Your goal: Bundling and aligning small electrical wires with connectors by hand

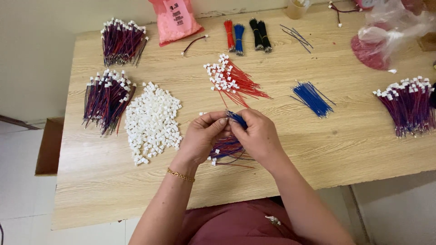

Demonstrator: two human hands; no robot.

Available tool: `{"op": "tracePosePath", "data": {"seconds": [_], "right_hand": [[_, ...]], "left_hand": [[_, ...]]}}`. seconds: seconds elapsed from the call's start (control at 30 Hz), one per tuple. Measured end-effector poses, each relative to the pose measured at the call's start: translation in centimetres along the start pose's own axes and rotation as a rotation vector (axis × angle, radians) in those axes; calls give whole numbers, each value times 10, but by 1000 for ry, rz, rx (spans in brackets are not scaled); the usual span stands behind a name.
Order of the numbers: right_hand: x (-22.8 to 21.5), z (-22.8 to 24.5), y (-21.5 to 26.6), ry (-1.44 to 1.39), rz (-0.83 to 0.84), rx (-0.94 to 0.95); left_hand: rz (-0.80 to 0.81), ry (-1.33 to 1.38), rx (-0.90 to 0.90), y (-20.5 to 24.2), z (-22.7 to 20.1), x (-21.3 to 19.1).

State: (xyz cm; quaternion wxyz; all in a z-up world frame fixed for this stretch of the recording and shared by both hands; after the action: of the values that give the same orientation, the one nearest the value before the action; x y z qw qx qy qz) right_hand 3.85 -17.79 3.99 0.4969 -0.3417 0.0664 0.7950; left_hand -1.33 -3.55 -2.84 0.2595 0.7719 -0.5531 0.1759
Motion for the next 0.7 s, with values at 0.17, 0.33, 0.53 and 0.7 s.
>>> {"op": "tracePosePath", "data": {"seconds": [0.17, 0.33, 0.53, 0.7], "right_hand": [[7, -7, -5, -72, 67, 47], [-2, -9, -9, -236, 79, 267], [7, -63, -26, -516, -145, 225], [13, -55, -28, -509, -86, 202]], "left_hand": [[-28, -113, 35, 0, -2, -2], [-104, -456, 113, -12, -19, -18], [-200, -1305, 380, -66, -23, -45], [-246, -1581, 452, -136, 9, -66]]}}
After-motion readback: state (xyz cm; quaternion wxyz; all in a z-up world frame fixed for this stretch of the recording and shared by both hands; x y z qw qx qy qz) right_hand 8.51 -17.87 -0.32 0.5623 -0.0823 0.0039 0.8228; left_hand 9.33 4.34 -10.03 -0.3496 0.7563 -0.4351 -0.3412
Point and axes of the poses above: each hand's wrist, its own y-axis away from the middle knuckle, its own x-axis out of the palm, z = x × y, the point moved 1 cm from there along -y, towards the middle knuckle, and after that the axes turned 2 degrees about -y, right-handed, at the moved point
